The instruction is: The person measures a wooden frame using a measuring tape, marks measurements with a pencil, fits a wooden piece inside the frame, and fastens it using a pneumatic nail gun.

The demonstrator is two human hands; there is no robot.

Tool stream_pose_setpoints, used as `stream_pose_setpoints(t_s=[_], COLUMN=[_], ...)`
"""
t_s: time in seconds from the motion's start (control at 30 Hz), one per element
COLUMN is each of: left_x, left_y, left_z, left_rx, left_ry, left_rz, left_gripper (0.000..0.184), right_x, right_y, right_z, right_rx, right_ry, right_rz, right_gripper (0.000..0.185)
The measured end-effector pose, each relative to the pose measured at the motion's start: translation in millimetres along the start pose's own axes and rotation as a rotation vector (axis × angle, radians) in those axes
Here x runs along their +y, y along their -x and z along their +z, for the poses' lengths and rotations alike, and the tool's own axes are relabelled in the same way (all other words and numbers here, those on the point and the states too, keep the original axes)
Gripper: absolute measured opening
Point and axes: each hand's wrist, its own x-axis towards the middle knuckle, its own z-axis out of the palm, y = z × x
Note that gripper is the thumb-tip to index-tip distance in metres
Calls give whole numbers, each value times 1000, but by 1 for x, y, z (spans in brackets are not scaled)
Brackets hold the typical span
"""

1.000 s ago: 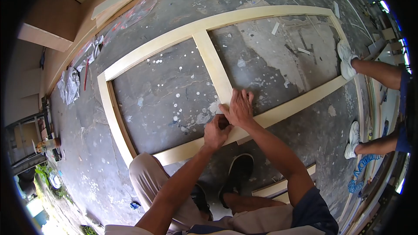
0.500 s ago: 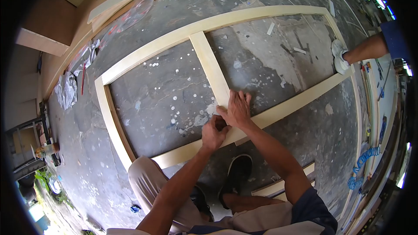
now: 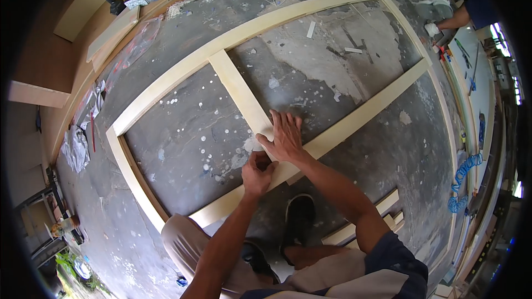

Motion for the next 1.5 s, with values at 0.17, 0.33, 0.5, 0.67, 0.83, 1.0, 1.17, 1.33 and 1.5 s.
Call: stream_pose_setpoints(t_s=[0.17,0.33,0.5,0.67,0.83,1.0,1.17,1.33,1.5], left_x=[-7,31,92,261,365,270,361,402,421], left_y=[-7,23,115,248,372,369,362,349,381], left_z=[5,-16,-123,-215,-251,-267,-192,-116,-7], left_rx=[11,77,-295,-485,-1038,-1549,-1734,-1874,-1971], left_ry=[33,-426,-707,-839,-1188,-1222,-1253,-1379,-1452], left_rz=[20,138,116,-93,-128,422,369,529,965], left_gripper=[37,57,53,59,69,60,50,41,32], right_x=[6,-16,-119,-321,-405,-400,-398,-400,-408], right_y=[1,97,239,346,373,403,495,606,743], right_z=[-63,-202,-389,-484,-511,-531,-521,-505,-489], right_rx=[92,126,176,-457,-461,-271,-11,620,532], right_ry=[-229,-830,-606,-209,-456,-193,-145,-475,-361], right_rz=[65,541,715,730,1147,1237,1549,1871,1959], right_gripper=[60,34,47,71,48,37,33,31,24])
